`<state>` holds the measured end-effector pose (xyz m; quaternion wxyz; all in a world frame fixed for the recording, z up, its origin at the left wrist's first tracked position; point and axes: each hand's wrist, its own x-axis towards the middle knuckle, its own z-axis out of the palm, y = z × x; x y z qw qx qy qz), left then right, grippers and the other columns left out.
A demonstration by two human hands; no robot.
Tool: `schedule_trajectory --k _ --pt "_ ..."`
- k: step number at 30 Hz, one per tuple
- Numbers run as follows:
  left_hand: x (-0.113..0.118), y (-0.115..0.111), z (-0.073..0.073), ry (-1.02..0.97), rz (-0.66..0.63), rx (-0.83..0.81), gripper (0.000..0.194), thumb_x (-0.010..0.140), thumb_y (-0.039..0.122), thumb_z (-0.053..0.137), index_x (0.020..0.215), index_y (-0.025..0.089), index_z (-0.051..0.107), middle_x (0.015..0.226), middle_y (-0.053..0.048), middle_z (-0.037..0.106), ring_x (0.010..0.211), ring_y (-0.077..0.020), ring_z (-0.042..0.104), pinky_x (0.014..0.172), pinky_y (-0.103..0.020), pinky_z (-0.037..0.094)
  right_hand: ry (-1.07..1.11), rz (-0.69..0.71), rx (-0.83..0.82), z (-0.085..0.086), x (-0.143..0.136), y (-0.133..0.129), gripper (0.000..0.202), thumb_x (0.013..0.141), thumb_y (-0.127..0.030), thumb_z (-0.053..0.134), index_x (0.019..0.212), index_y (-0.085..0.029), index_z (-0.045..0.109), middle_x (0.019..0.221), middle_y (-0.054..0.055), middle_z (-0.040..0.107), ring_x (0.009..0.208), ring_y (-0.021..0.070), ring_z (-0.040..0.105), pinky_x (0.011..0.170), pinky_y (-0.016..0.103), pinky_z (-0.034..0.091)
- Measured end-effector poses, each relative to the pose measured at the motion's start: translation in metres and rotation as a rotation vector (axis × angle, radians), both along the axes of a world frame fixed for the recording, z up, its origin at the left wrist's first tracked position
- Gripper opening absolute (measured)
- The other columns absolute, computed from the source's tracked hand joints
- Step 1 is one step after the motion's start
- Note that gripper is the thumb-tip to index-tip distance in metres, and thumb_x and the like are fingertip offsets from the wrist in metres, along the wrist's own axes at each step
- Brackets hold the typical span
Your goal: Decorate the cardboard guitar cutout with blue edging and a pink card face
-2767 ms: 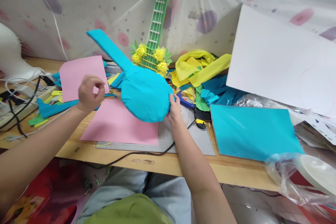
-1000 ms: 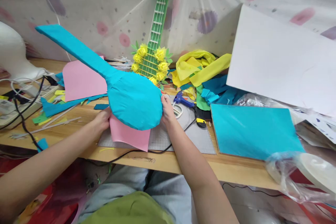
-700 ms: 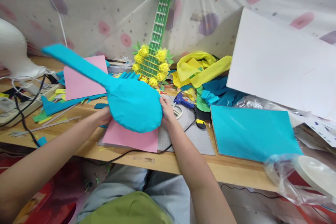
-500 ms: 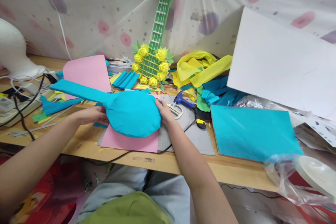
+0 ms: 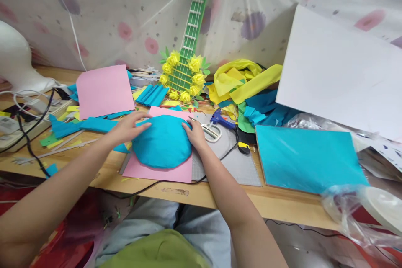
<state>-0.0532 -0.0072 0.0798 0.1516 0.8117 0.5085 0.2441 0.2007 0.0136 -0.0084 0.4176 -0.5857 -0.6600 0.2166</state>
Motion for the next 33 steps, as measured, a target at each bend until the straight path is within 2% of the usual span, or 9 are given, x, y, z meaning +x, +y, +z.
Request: schedule_trajectory --k 2,5,8,11,14,18,23,28,33 --pt "0.029 -0.003 -0.009 0.09 -0.131 0.059 0.045 0.083 0.045 0.044 0.119 0.019 0.054 0.127 -0.008 0.052 0.12 -0.0208 0.045 0.103 -0.035 0.033 0.037 0.02 0.006 0.0 0.003 -0.002 0.043 0.083 -0.051 0.042 0.101 -0.018 0.064 0.112 0.011 0.062 0.108 0.0244 0.054 0.097 0.043 0.037" --pt "0.057 -0.006 -0.02 0.279 -0.196 0.055 0.054 0.085 0.048 0.04 0.131 0.019 0.044 0.142 -0.009 0.037 0.132 -0.0243 0.028 0.109 -0.043 0.021 0.243 0.049 -0.047 0.0 0.009 -0.002 0.047 0.086 -0.053 0.032 0.104 -0.02 0.061 0.106 0.008 0.064 0.102 0.0203 0.058 0.093 0.04 0.042" --pt "0.066 -0.006 -0.027 0.388 -0.197 0.018 0.056 0.087 0.05 0.034 0.134 0.019 0.041 0.145 -0.01 0.031 0.135 -0.0254 0.021 0.11 -0.047 0.015 0.51 0.008 -0.108 -0.001 0.016 0.0 0.046 0.086 -0.054 0.031 0.101 -0.02 0.058 0.1 0.008 0.065 0.097 0.0187 0.06 0.086 0.037 0.047" --pt "0.066 -0.006 -0.03 0.408 -0.177 0.015 0.056 0.088 0.052 0.03 0.134 0.021 0.04 0.145 -0.007 0.031 0.136 -0.0228 0.021 0.11 -0.044 0.014 0.641 -0.036 -0.153 -0.001 0.023 0.002 0.041 0.084 -0.054 0.036 0.096 -0.02 0.056 0.092 0.008 0.066 0.09 0.0184 0.062 0.085 0.038 0.048" --pt "0.064 -0.006 -0.031 0.401 -0.165 0.032 0.056 0.088 0.053 0.029 0.135 0.023 0.039 0.145 -0.006 0.032 0.135 -0.0207 0.022 0.111 -0.041 0.013 0.634 0.034 -0.175 0.0 0.026 0.001 0.04 0.082 -0.054 0.041 0.098 -0.02 0.053 0.093 0.007 0.065 0.088 0.0179 0.063 0.086 0.038 0.048" --pt "0.064 -0.004 -0.036 0.388 -0.17 0.051 0.058 0.087 0.054 0.029 0.135 0.023 0.038 0.145 -0.005 0.031 0.135 -0.0201 0.022 0.111 -0.04 0.013 0.485 0.123 -0.135 0.001 0.026 -0.003 0.04 0.083 -0.052 0.041 0.108 -0.023 0.051 0.103 0.006 0.062 0.099 0.0169 0.06 0.093 0.037 0.043" --pt "0.064 -0.003 -0.039 0.388 -0.165 0.045 0.058 0.087 0.054 0.029 0.135 0.023 0.038 0.145 -0.005 0.031 0.135 -0.0211 0.022 0.111 -0.041 0.013 0.566 0.099 -0.215 0.003 0.027 -0.002 0.037 0.087 -0.046 0.035 0.113 -0.023 0.047 0.1 0.007 0.062 0.093 0.0167 0.063 0.09 0.038 0.046" --pt "0.065 -0.005 -0.04 0.393 -0.15 0.065 0.058 0.088 0.053 0.028 0.136 0.023 0.038 0.146 -0.005 0.03 0.135 -0.0204 0.021 0.111 -0.04 0.012 0.565 0.112 -0.194 0.003 0.027 -0.002 0.03 0.086 -0.039 0.036 0.108 -0.022 0.049 0.097 0.006 0.063 0.093 0.0162 0.062 0.091 0.037 0.045" --pt "0.066 -0.006 -0.039 0.398 -0.131 0.071 0.057 0.088 0.054 0.029 0.136 0.023 0.038 0.145 -0.005 0.03 0.135 -0.0207 0.023 0.111 -0.039 0.014 0.44 0.126 -0.155 -0.002 0.027 -0.001 0.028 0.085 -0.033 0.036 0.105 -0.021 0.05 0.099 0.006 0.063 0.095 0.0166 0.061 0.092 0.038 0.043"
